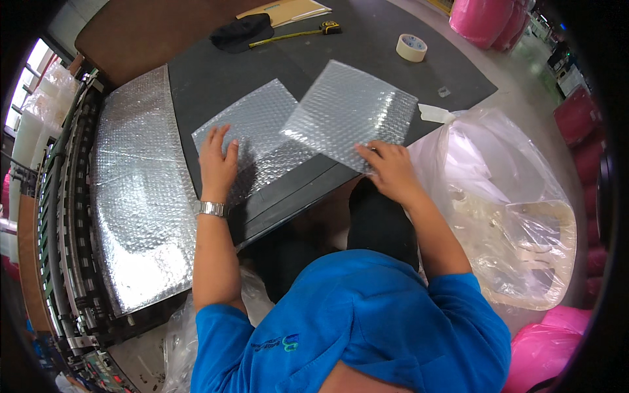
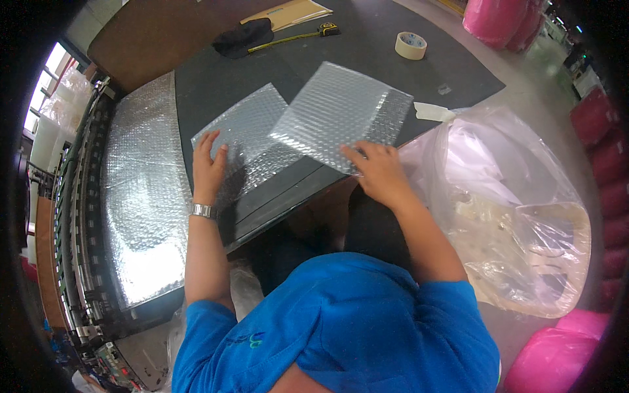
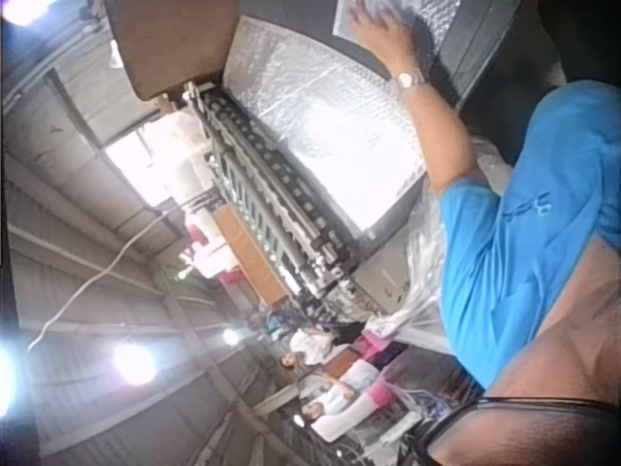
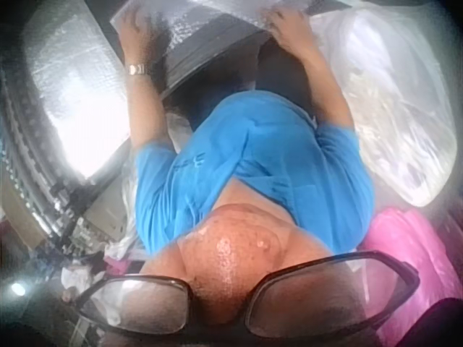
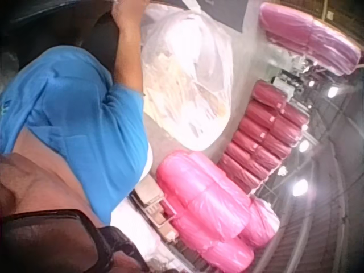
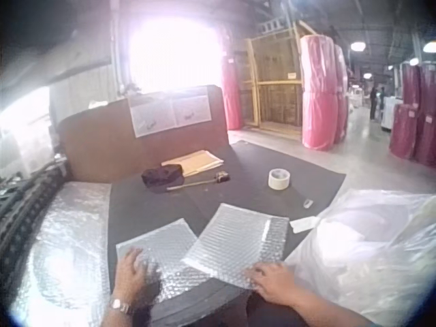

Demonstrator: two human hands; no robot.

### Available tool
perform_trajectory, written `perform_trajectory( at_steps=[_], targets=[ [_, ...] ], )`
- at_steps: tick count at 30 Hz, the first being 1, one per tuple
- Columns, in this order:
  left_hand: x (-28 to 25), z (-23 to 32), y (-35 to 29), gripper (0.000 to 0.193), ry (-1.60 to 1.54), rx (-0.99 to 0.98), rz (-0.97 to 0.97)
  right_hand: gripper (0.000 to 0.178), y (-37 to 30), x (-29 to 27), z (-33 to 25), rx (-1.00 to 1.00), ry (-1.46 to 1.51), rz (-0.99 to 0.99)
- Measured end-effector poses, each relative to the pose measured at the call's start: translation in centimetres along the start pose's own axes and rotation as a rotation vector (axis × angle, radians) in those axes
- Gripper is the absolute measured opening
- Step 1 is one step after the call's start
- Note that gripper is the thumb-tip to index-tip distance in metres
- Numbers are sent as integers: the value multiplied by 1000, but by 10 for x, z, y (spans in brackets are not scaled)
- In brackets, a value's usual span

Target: The person sits at a table and repeatedly picks up sheets of bubble wrap, aligns them, and stacks them into a pile. Another person occasionally walks by in the background.

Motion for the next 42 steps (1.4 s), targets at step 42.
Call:
perform_trajectory(
  at_steps=[42],
  targets=[
    [26,57,-18,58,-1145,-329,-436,45,-42,8,20,363,1266,142]
  ],
)
Point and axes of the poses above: each hand's wrist, its own y-axis towards the middle knuckle, its own x-axis out of the palm, z = x × y, the point moved 7 cm from there along y, towards the middle knuckle, and after that the axes turned 6 degrees about x, right-handed, at the moved point
